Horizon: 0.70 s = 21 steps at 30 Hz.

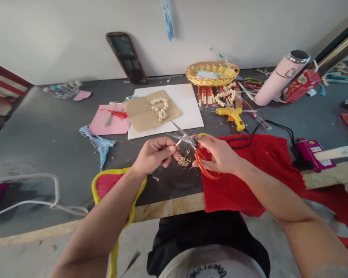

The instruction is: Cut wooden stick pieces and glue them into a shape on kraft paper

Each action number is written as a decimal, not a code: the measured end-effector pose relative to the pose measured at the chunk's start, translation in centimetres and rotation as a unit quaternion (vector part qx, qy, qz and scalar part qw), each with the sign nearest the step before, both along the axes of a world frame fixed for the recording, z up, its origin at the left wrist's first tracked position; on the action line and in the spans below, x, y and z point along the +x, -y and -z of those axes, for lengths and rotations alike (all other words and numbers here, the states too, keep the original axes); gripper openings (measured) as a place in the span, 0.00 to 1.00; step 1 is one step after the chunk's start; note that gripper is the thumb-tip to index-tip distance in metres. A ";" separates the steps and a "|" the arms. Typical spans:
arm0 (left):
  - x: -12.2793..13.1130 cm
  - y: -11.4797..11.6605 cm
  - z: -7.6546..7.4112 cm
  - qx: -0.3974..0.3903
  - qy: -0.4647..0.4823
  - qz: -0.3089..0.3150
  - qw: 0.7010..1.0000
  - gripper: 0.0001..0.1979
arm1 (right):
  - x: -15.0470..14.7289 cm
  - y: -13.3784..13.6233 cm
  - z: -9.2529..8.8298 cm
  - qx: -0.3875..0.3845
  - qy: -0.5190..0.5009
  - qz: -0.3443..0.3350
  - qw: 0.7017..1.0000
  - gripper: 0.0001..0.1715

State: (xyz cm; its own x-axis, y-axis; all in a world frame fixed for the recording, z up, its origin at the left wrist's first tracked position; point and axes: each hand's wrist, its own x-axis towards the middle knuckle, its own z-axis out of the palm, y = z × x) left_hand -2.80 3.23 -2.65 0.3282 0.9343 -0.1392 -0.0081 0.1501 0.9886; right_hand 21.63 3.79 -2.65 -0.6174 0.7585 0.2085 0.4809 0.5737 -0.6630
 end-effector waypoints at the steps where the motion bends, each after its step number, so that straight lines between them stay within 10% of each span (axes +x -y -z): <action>1: 0.0 0.0 0.0 0.000 -0.002 -0.001 1.000 0.15 | 0.0 0.0 -0.1 0.002 0.004 0.004 1.000 0.35; 21: -0.1 -0.2 -0.1 0.012 -0.022 0.028 0.999 0.16 | -0.1 0.0 0.2 0.002 -0.014 -0.016 1.000 0.37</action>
State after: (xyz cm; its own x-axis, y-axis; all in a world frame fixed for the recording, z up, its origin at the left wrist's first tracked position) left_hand -2.92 3.40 -2.50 0.3749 0.9175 -0.1328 0.0425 0.1261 0.9911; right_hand 21.53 3.75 -2.81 -0.6350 0.7377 0.2292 0.4438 0.5913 -0.6733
